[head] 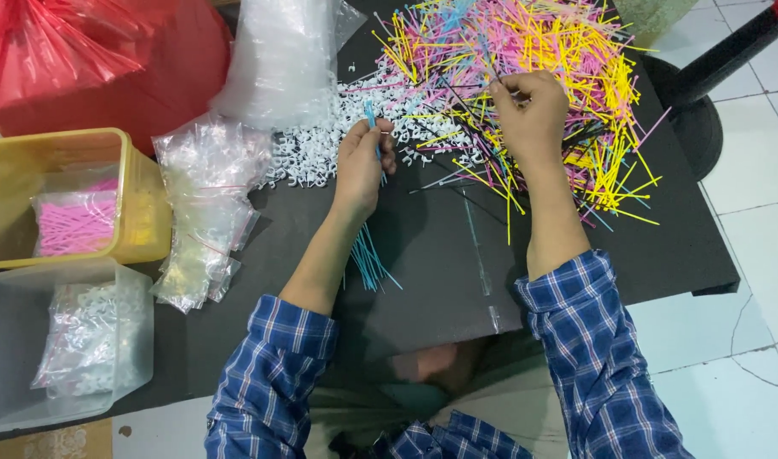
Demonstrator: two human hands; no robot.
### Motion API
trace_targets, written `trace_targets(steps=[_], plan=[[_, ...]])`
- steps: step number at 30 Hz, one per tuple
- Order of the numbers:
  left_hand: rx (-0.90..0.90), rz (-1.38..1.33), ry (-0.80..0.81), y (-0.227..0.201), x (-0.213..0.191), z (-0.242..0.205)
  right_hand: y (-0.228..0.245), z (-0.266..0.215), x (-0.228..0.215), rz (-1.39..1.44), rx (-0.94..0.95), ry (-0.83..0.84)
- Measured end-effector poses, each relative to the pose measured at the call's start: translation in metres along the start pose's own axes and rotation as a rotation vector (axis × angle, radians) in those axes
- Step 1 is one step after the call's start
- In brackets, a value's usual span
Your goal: The person sorts a mixed pile of colorful cable ties on a table, picking out blue ties one by one and placing them into a neat stack. They then gather the sorted blue ties and place them into a clear plastic bag.
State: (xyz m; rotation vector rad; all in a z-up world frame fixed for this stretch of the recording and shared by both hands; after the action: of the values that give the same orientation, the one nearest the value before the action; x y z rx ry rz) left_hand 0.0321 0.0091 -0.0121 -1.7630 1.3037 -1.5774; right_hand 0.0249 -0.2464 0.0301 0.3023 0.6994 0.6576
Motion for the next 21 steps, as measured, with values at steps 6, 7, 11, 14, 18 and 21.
trace_targets(steps=[6,7,11,14,18,21], plan=[[-0.025,-0.054,0.020,-0.002,-0.001,0.001,0.023,-0.004,0.010,0.642,0.502,0.129],[-0.023,-0.054,0.017,-0.007,0.004,-0.004,0.027,-0.005,0.013,0.644,0.500,0.132],[0.051,0.175,-0.004,-0.021,0.020,-0.024,0.054,-0.005,0.015,0.635,0.346,0.240],[0.098,0.187,0.025,-0.023,0.025,-0.028,0.058,-0.014,0.026,0.626,0.283,0.394],[0.117,0.190,-0.001,-0.017,0.023,-0.024,0.060,-0.023,0.035,0.567,0.252,0.473],[0.146,0.207,-0.061,-0.021,0.022,-0.024,0.058,-0.016,0.026,0.503,0.195,0.401]])
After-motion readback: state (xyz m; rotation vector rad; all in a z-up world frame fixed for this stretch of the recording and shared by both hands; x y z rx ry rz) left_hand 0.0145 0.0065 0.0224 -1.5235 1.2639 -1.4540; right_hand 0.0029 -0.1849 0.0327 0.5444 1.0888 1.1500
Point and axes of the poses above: each hand's wrist, its own z-axis towards the middle knuckle, its own x-axis out of the palm, y = z × x, the point moved 2 cm from there along z, towards the middle knuckle, and after that the axes turned 11 degrees about -x, right-handed, at the moved point
